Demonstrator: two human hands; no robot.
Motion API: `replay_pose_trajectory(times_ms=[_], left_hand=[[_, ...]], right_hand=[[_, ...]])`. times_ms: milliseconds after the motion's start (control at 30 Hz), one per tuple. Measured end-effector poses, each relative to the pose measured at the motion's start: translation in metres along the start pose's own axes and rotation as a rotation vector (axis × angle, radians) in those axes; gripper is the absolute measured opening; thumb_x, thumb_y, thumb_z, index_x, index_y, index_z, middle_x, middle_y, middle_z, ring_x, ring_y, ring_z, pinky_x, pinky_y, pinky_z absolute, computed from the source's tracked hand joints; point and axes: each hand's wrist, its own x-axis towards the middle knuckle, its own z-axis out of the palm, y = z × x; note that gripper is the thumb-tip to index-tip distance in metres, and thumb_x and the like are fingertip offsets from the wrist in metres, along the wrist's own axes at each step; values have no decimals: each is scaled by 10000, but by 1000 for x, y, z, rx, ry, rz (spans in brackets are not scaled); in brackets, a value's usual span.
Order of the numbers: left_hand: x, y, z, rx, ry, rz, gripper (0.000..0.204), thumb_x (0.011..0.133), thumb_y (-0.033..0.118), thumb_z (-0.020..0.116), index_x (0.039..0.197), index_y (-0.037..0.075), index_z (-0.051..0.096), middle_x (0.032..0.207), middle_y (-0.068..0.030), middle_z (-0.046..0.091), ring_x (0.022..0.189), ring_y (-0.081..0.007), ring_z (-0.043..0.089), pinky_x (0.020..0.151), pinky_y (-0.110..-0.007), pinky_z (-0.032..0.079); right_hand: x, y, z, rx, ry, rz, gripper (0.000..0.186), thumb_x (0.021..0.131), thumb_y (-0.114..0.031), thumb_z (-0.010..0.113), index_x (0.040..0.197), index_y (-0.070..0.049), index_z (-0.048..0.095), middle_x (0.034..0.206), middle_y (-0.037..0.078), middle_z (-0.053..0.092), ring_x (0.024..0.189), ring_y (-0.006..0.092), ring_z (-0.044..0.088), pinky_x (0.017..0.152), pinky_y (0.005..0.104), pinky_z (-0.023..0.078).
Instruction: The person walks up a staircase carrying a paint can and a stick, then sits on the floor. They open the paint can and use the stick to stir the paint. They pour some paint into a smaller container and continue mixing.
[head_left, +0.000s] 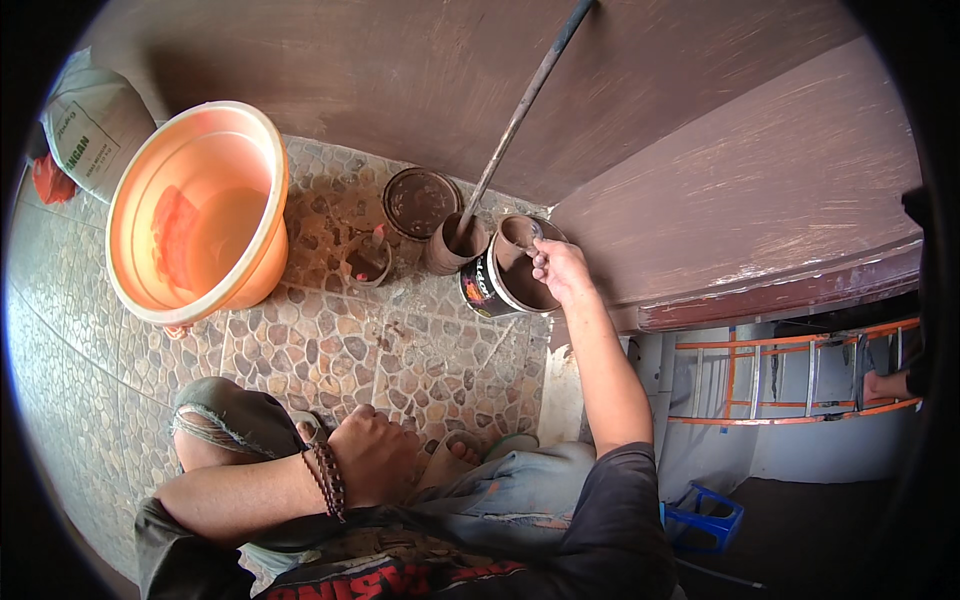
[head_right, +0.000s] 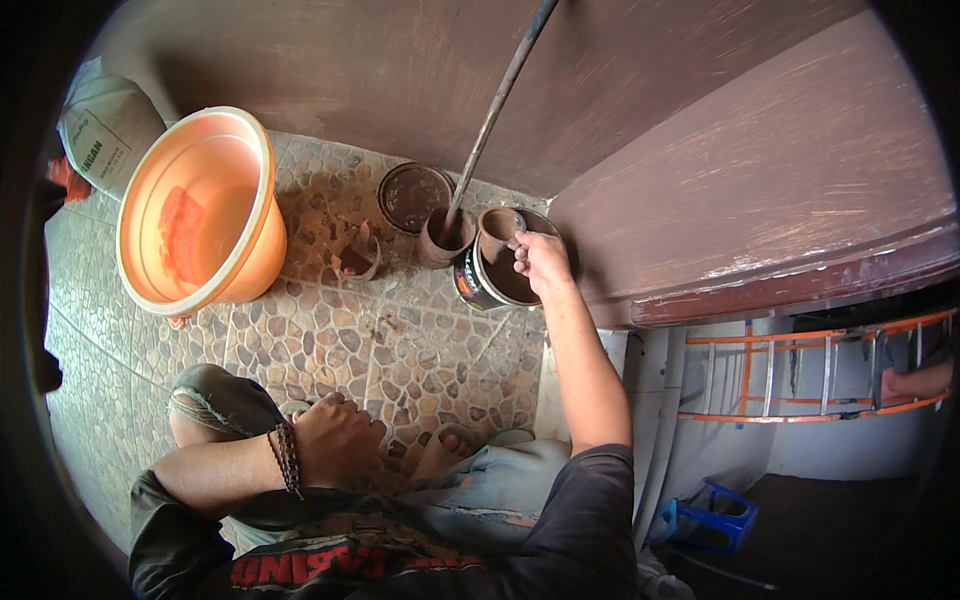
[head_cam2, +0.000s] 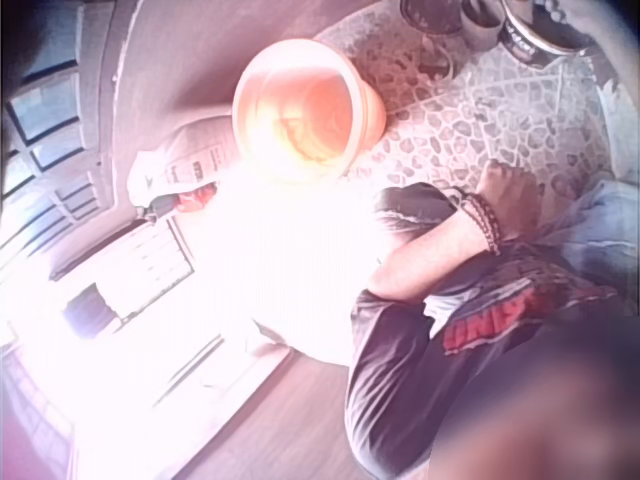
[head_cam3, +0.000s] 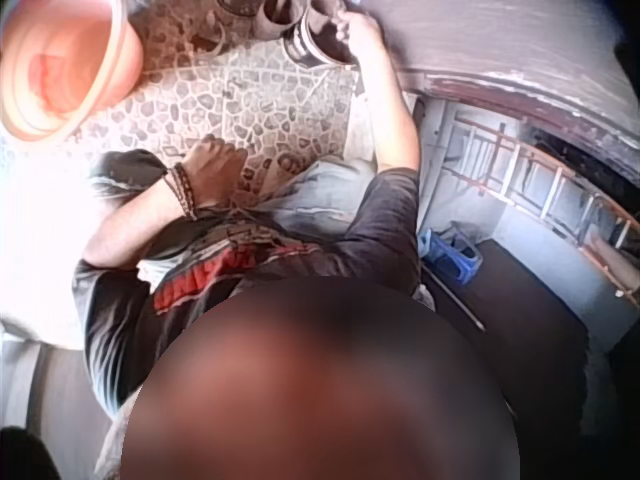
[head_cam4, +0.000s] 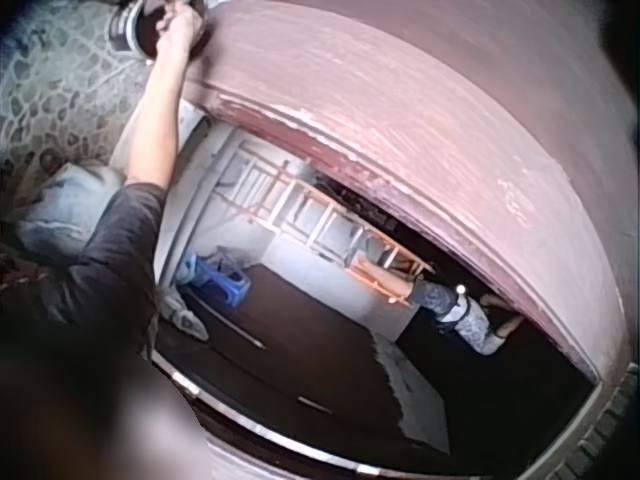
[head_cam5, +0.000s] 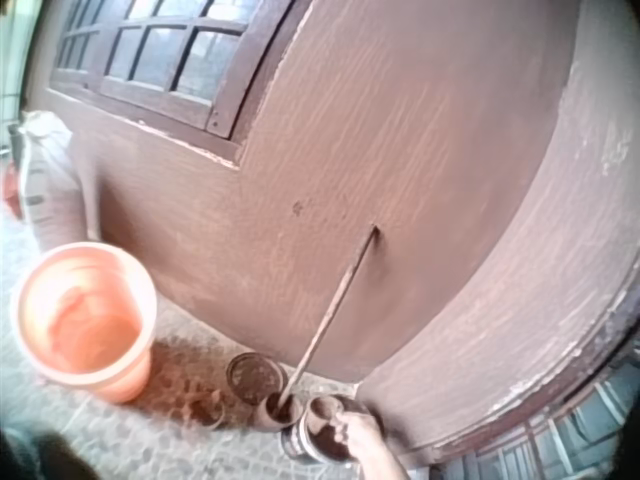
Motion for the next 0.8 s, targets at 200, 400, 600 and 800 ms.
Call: replay_pose_trajectory(times_ms=[200,400,600,800], left_hand=[[0,1,-3,5,-15,7,363,830,384,589,861,23,615,753,-125,637,767,-282,653,748,-396,472],[0,2,-1,14,3,11,353,825,379,591,843,27,615,743,-122,635,757,-279,650,740,-396,469],[-1,2,3,30,11,17,324,810,350,600,850,28,610,744,-121,635,755,-271,648,750,-388,465],[-1,1,3,14,-13,2,327,811,340,594,857,17,610,774,-136,642,779,-273,651,777,-381,462]], right_hand=[[-4,-7,-4,109,-16,25,66,873,-88,603,850,-40,564,757,56,557,573,86,474,495,246,374],[-8,-13,-8,145,-37,3,68,858,-84,622,872,-39,573,760,60,558,577,87,475,498,240,380],[-13,-19,-13,134,-40,-26,82,864,-87,623,889,-34,565,768,53,553,597,87,476,505,239,371],[-13,-23,-13,13,-34,-79,71,878,-102,609,869,-43,572,757,31,553,597,76,471,505,233,369]])
